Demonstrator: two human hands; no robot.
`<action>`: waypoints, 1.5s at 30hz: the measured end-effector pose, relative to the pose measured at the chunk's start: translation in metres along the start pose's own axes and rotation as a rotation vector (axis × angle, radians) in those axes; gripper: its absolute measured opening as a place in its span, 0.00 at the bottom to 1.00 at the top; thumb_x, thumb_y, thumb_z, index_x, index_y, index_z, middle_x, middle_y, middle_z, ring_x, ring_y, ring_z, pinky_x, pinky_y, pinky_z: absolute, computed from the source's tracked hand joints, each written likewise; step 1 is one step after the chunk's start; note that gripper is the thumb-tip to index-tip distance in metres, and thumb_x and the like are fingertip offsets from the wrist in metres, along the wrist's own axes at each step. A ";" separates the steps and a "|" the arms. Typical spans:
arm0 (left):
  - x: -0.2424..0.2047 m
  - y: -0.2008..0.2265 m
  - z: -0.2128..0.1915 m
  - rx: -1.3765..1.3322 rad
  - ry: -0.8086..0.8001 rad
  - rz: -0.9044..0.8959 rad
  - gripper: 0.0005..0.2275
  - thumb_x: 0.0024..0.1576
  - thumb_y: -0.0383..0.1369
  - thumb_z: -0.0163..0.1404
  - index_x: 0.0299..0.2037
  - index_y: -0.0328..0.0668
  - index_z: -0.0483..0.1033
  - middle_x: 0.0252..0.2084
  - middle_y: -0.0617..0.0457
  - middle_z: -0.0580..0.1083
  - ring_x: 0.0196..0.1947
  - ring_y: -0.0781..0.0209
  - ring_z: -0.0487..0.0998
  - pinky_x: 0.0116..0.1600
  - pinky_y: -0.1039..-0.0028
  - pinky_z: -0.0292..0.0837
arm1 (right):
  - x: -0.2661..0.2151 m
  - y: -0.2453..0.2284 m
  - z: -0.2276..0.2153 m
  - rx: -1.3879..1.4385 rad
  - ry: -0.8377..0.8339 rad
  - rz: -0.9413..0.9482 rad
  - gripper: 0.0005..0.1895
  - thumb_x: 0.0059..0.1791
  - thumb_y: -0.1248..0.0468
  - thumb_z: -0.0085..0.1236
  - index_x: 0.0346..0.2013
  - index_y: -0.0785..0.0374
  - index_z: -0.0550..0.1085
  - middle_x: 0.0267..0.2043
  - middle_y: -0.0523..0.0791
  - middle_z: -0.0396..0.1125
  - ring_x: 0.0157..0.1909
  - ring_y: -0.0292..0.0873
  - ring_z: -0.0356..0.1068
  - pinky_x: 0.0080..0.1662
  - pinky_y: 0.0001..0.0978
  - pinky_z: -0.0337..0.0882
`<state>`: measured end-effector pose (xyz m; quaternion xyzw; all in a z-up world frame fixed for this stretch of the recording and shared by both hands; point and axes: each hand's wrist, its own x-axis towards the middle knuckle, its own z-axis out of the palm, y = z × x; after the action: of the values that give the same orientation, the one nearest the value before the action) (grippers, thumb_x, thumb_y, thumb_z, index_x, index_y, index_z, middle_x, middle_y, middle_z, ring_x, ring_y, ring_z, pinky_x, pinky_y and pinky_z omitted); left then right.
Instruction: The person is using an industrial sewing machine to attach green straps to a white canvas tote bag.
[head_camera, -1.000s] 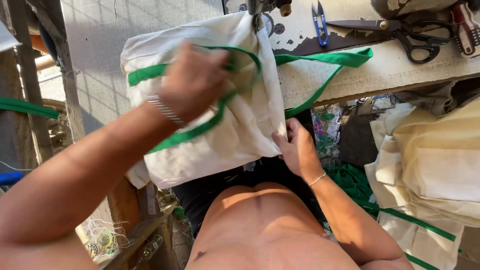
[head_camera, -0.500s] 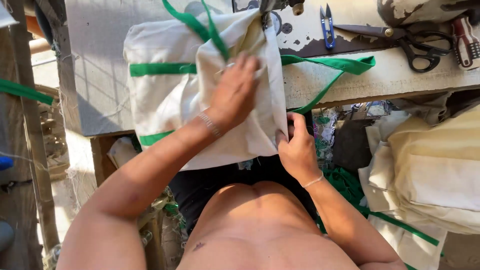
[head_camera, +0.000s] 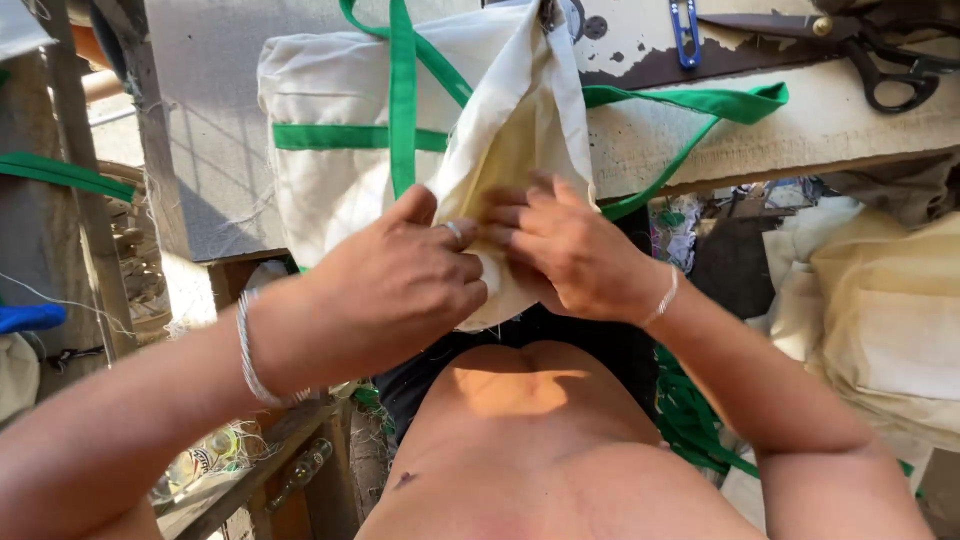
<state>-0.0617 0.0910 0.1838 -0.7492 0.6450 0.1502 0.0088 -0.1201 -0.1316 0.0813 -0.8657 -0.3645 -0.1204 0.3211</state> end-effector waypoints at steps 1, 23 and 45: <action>0.000 -0.002 -0.012 -0.148 -0.062 0.046 0.15 0.58 0.18 0.51 0.22 0.50 0.72 0.19 0.54 0.67 0.27 0.52 0.61 0.52 0.59 0.60 | 0.011 0.002 -0.002 0.251 -0.137 -0.089 0.16 0.54 0.68 0.47 0.57 0.71 0.70 0.58 0.56 0.69 0.51 0.60 0.66 0.61 0.55 0.64; -0.009 -0.017 -0.041 -0.477 0.286 0.293 0.10 0.61 0.25 0.50 0.28 0.49 0.66 0.24 0.58 0.68 0.28 0.58 0.71 0.60 0.55 0.50 | -0.037 -0.009 -0.053 0.299 -0.155 0.216 0.09 0.48 0.71 0.61 0.39 0.61 0.70 0.36 0.44 0.67 0.36 0.47 0.65 0.43 0.38 0.65; -0.070 -0.100 0.035 0.771 0.079 -0.549 0.09 0.51 0.33 0.49 0.37 0.66 0.79 0.36 0.62 0.74 0.41 0.52 0.73 0.47 0.57 0.57 | -0.074 -0.036 0.088 -0.082 0.123 0.186 0.09 0.53 0.67 0.49 0.31 0.59 0.75 0.36 0.45 0.69 0.48 0.52 0.73 0.50 0.47 0.71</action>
<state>0.0190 0.1827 0.1488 -0.8392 0.4319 -0.1365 0.3010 -0.1995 -0.0966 -0.0021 -0.8993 -0.2570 -0.1578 0.3168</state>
